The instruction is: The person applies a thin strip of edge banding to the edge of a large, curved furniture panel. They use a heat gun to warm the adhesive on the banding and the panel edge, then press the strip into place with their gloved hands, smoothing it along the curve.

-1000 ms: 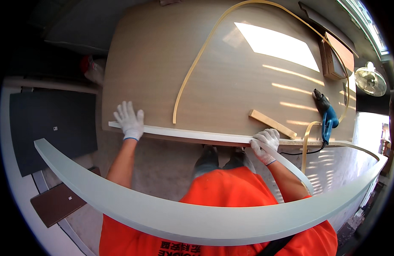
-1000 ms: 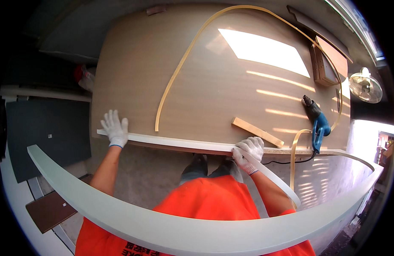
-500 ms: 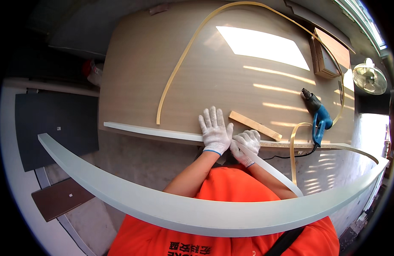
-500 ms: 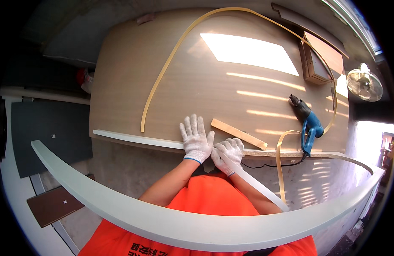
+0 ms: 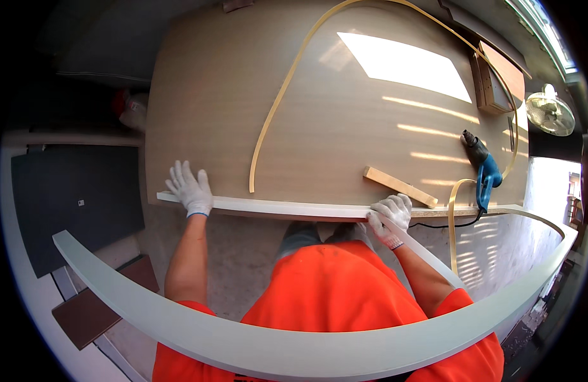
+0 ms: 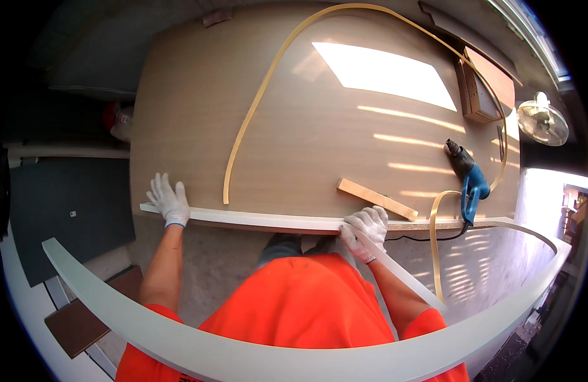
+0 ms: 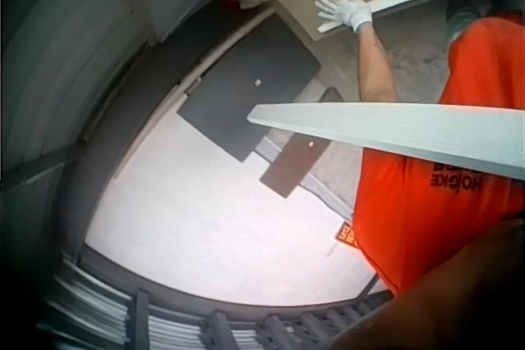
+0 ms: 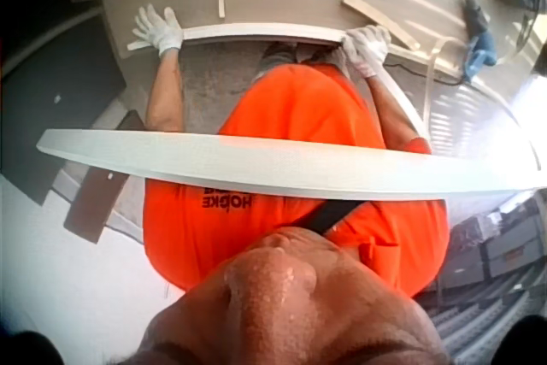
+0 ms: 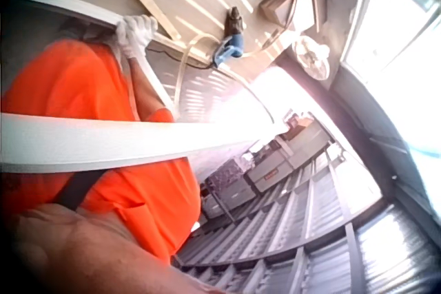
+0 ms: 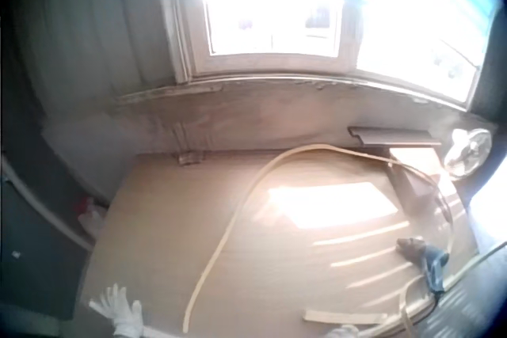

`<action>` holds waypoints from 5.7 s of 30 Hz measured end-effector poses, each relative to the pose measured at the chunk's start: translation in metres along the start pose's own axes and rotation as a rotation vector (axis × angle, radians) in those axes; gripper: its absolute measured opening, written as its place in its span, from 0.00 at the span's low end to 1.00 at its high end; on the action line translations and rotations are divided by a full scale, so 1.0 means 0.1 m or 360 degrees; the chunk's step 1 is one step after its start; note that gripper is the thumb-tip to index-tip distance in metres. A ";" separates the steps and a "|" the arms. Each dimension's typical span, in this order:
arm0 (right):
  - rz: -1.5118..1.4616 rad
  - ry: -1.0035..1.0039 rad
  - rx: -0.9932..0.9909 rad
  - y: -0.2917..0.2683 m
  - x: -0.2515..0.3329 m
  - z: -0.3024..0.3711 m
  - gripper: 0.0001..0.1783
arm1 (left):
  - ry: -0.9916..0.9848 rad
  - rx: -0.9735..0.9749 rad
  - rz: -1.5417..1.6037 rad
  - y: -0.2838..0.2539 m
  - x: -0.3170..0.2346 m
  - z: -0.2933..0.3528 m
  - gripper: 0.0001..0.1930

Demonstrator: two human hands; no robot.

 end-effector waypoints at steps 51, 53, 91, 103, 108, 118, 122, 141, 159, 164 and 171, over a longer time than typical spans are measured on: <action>0.0003 -0.0042 -0.0032 -0.03 0.00 -0.03 0.08 | 0.0020 0.0133 -0.0077 0.07 0.72 -0.24 0.31; 0.0022 -0.0051 -0.0084 -0.02 -0.04 0.01 0.08 | 0.0049 0.0155 -0.0125 -0.01 0.17 -0.07 0.32; 0.0167 -0.0050 0.0172 -0.06 0.32 -0.23 0.10 | -0.0006 0.0381 -0.0157 0.43 2.10 -0.56 0.36; 0.0002 0.0123 -0.0012 -0.07 0.02 0.08 0.13 | 0.0646 0.0159 0.0272 -0.28 -2.39 0.91 0.41; 0.0077 0.0212 -0.0128 0.00 -0.09 0.21 0.20 | 0.0672 0.0321 0.0306 -0.34 -3.89 1.46 0.39; -0.0643 0.0741 -0.0075 -0.90 -0.57 1.81 0.24 | 0.0591 0.0356 0.0163 -0.49 -4.03 1.45 0.33; -0.0989 0.2020 0.0032 -0.76 -0.96 3.72 0.17 | 0.0591 0.0365 0.0195 -0.54 -4.05 1.46 0.32; 0.0006 0.2073 0.0281 -2.55 -2.89 0.97 0.27 | 0.0574 0.0209 0.0216 -0.40 -4.10 1.45 0.31; -0.0023 0.1996 -0.0344 -4.02 -2.72 3.33 0.34 | 0.0473 0.0250 0.0694 0.16 -3.75 1.35 0.29; -0.0111 0.1966 -0.0882 -3.78 -3.03 4.22 0.29 | 0.0561 0.0096 0.0178 0.22 -3.69 1.31 0.28; -0.0591 0.2474 -0.2230 -3.78 -3.66 5.18 0.09 | 0.0543 0.0231 0.0117 0.34 -3.66 1.29 0.27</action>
Point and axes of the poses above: each hand's wrist, its own z-axis away from the middle knuckle, its own y-axis out of the palm, x = y × z, the point moved 1 cm from there along -z, towards the middle knuckle, and after that the axes turned 3 degrees about x, right-handed, at the moved point
